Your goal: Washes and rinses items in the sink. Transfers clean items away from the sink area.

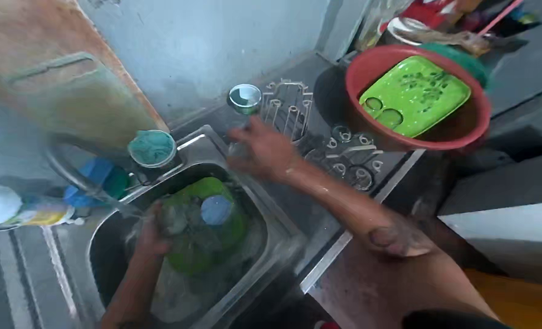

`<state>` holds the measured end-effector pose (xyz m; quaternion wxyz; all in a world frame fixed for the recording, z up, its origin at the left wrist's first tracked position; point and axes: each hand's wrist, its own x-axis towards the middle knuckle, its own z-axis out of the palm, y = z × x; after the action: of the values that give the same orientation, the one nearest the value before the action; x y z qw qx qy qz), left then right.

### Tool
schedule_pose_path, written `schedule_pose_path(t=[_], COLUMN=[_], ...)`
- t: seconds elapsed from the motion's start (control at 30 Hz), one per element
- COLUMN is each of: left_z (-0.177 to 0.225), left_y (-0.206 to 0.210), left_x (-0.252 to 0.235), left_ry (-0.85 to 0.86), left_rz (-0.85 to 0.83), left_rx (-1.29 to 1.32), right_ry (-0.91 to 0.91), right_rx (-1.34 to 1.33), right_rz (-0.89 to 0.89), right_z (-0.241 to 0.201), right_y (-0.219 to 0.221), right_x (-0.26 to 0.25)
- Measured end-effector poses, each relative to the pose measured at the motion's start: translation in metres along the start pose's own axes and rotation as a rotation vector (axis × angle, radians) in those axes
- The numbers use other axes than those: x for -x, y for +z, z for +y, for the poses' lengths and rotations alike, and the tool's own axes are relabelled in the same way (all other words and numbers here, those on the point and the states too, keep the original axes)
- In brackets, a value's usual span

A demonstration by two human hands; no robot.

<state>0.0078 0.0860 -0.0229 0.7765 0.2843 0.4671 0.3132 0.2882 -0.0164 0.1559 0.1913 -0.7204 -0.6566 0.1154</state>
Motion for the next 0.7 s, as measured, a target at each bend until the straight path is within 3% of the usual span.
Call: schedule_pose_path(t=[0.1, 0.2, 0.4, 0.6, 0.7], left_z=[0.008, 0.010, 0.012, 0.018, 0.020], left_y=[0.001, 0.000, 0.005, 0.005, 0.001], left_x=[0.001, -0.001, 0.004, 0.018, 0.019], left_ry=[-0.059, -0.053, -0.042, -0.101, -0.094], left_rz=[-0.044, -0.065, -0.078, -0.008, -0.028], left_rx=[0.020, -0.023, -0.067, -0.102, -0.167], right_ry=[0.269, 0.376, 0.354, 0.351, 0.360], right_rx=[0.136, 0.175, 0.273, 0.261, 0.164], right_rz=[0.050, 0.097, 0.088, 0.096, 0.216], right_z=[0.059, 0.091, 0.106, 0.112, 0.116], right_y=[-0.050, -0.071, -0.052, -0.052, -0.067], right_x=[0.026, 0.063, 0.110, 0.111, 0.100])
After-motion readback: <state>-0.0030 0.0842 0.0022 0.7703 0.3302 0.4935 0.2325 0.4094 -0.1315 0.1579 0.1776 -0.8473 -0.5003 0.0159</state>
